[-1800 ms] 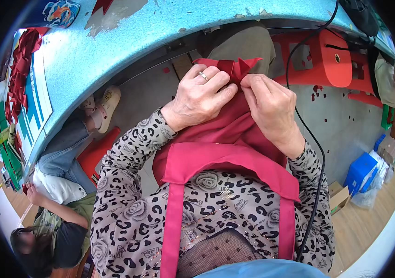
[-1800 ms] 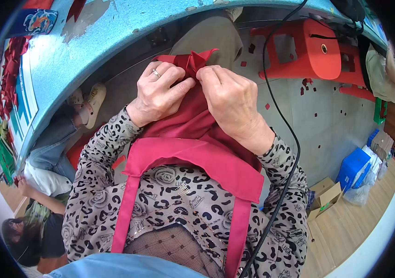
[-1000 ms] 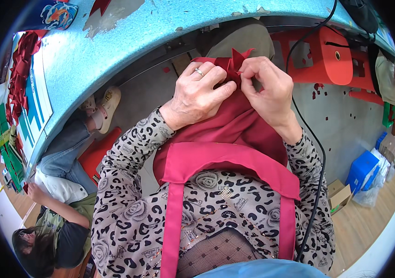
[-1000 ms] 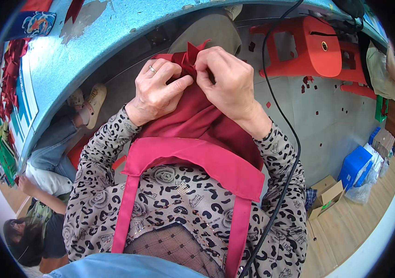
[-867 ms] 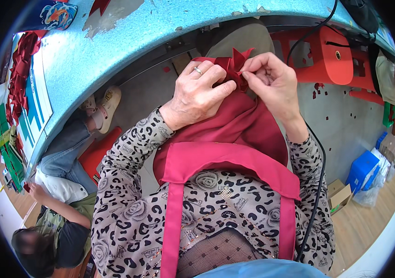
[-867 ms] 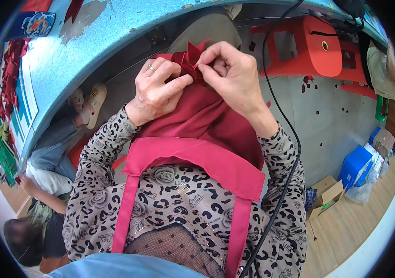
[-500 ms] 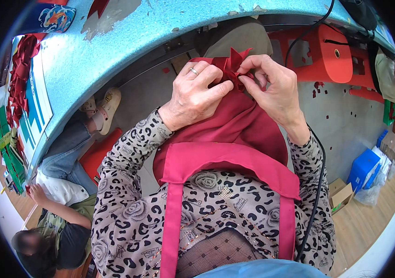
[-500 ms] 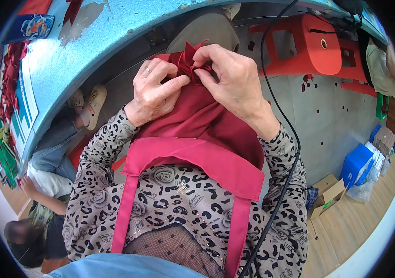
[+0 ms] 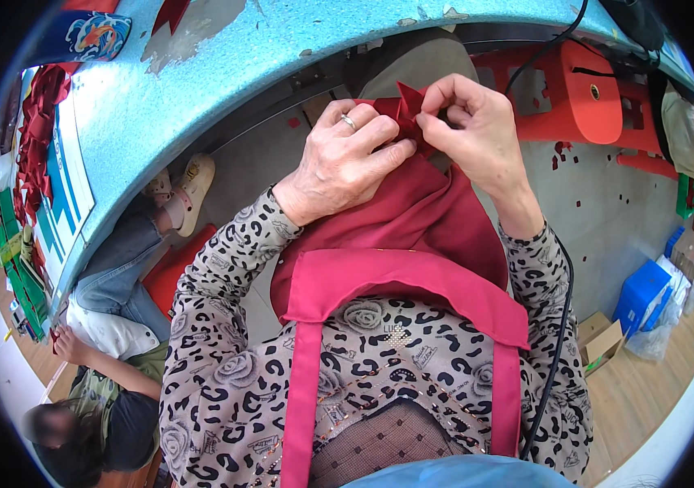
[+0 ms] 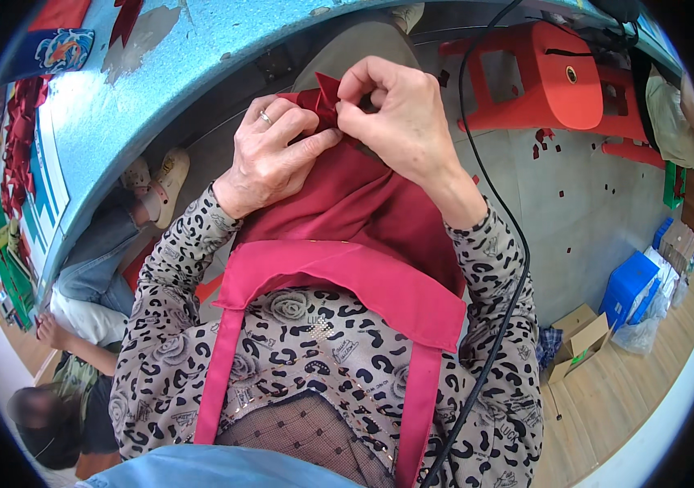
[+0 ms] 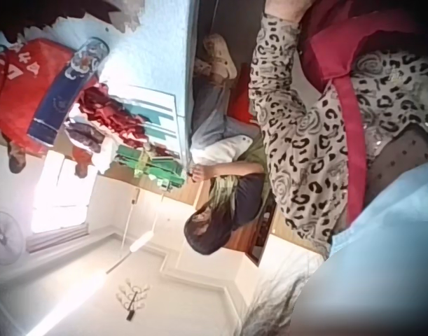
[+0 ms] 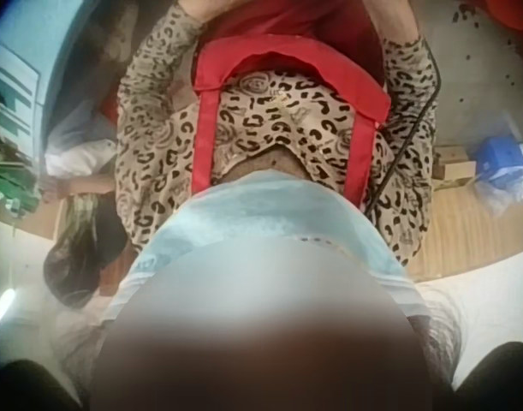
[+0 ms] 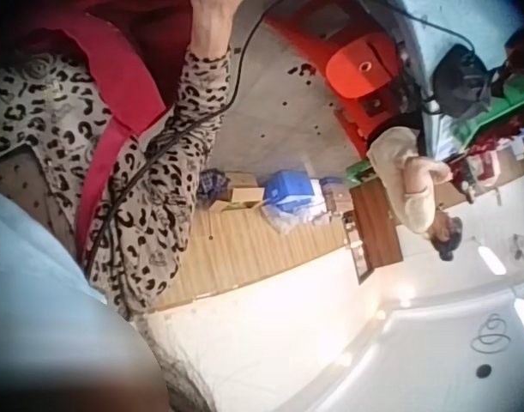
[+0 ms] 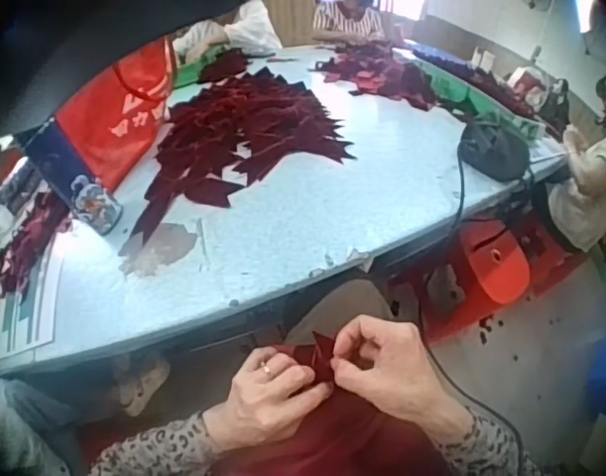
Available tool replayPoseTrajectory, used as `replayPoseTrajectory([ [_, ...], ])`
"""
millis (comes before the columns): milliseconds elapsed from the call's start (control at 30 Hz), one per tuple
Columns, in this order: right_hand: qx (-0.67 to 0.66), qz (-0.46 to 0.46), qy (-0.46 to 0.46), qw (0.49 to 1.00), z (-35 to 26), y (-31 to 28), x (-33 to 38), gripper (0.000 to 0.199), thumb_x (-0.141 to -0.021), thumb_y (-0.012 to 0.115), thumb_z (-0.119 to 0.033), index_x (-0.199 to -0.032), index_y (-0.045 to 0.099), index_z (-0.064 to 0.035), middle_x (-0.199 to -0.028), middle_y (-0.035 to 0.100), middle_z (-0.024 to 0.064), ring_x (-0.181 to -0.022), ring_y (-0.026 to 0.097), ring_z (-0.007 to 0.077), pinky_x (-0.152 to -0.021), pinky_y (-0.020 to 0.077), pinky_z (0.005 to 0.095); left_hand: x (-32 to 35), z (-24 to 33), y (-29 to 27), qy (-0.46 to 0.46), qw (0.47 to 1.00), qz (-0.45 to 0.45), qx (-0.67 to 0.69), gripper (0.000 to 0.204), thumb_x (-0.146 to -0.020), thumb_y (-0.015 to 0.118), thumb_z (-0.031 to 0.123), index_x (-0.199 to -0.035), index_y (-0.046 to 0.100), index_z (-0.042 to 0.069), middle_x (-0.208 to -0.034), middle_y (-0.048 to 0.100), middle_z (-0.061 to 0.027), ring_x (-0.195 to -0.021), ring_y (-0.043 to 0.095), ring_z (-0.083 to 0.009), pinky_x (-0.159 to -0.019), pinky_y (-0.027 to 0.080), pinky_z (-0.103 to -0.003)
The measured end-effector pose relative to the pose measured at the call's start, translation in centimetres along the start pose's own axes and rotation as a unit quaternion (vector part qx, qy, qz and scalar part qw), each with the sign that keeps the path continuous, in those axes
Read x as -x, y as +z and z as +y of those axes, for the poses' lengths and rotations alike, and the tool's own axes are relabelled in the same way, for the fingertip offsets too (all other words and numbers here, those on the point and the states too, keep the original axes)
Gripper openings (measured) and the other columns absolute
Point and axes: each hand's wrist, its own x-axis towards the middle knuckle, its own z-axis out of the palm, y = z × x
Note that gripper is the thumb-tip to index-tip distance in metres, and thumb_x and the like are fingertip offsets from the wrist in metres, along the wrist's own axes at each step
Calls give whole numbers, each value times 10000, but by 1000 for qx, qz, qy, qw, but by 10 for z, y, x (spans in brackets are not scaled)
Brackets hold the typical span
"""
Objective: Assembling and tying red fabric bows by hand at a workbench.
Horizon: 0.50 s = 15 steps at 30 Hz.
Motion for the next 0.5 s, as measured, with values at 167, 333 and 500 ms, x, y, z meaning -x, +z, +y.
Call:
replayPoseTrajectory([
  [167,-110,4,35,993,9,-6,-1,34,-800,624,-9,-813,593,0,-698,536,-46,-580,407,-4,-505,323,153,-1,1,0,-32,999,-1,43,311,-609,638,44,-913,620,103,-795,510,-30,-740,539,-197,-721,441,-366],
  [333,-162,88,12,983,24,-23,8,63,-838,607,-50,-810,594,4,-682,499,-54,-599,402,-3,-531,319,145,-6,5,4,-55,996,23,61,328,-610,632,5,-924,614,99,-786,511,-33,-740,538,-206,-721,440,-365],
  [500,-79,-18,-14,997,23,-37,12,87,-847,602,-81,-838,585,5,-703,496,-40,-612,405,11,-539,325,163,-12,7,6,-66,996,24,63,339,-621,616,-25,-937,608,97,-776,514,-35,-731,537,-214,-719,437,-356],
])
